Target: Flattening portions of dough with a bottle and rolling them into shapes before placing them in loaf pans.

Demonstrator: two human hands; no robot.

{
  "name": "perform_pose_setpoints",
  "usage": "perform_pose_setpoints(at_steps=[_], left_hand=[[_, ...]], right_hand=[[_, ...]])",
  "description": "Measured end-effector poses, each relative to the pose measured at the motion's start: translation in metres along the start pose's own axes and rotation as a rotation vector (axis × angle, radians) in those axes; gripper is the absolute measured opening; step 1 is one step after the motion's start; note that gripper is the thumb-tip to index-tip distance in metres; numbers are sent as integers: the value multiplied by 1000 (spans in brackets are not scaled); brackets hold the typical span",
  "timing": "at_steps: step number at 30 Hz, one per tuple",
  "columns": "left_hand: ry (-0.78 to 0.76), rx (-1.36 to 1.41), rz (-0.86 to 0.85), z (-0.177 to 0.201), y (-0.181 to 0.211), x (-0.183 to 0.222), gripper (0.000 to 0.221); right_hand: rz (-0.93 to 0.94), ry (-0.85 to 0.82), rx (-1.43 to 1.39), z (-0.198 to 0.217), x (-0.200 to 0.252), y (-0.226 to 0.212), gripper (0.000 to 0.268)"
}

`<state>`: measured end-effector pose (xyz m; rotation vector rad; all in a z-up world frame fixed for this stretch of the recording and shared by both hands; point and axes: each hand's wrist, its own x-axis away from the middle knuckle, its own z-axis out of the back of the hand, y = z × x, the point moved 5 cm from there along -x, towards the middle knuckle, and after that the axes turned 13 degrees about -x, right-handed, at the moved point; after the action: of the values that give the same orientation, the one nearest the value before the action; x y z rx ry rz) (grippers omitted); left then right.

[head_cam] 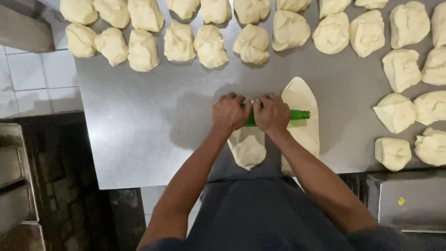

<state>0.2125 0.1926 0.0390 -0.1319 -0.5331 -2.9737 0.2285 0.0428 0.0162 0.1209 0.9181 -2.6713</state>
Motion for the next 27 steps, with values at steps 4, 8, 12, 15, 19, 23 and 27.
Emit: perform_pose_setpoints(at_steps=[4,8,12,15,19,23,27], left_hand=[[-19,-44,113,6,-13,-13,32],[381,-57,-115,-7,-6,66,53],[315,-144,-149,-21,-12,36,63],[283,-70,-59,-3,-16,-30,50],[23,-25,222,7,-38,-103,44],[-106,-16,354,6,-49,-110,62],[-224,158,423,47,-23,-24,62]], right_hand=[[-167,-204,-159,-5,-33,8,28],[255,-110,-89,33,36,-20,29],[449,-124,-95,9,18,1,39],[325,-149,-66,8,-53,-6,42],[104,-311,-97,-18,-139,6,29],[6,-452,41,-13,-153,3,37],[94,-249,-193,41,-52,-27,30]])
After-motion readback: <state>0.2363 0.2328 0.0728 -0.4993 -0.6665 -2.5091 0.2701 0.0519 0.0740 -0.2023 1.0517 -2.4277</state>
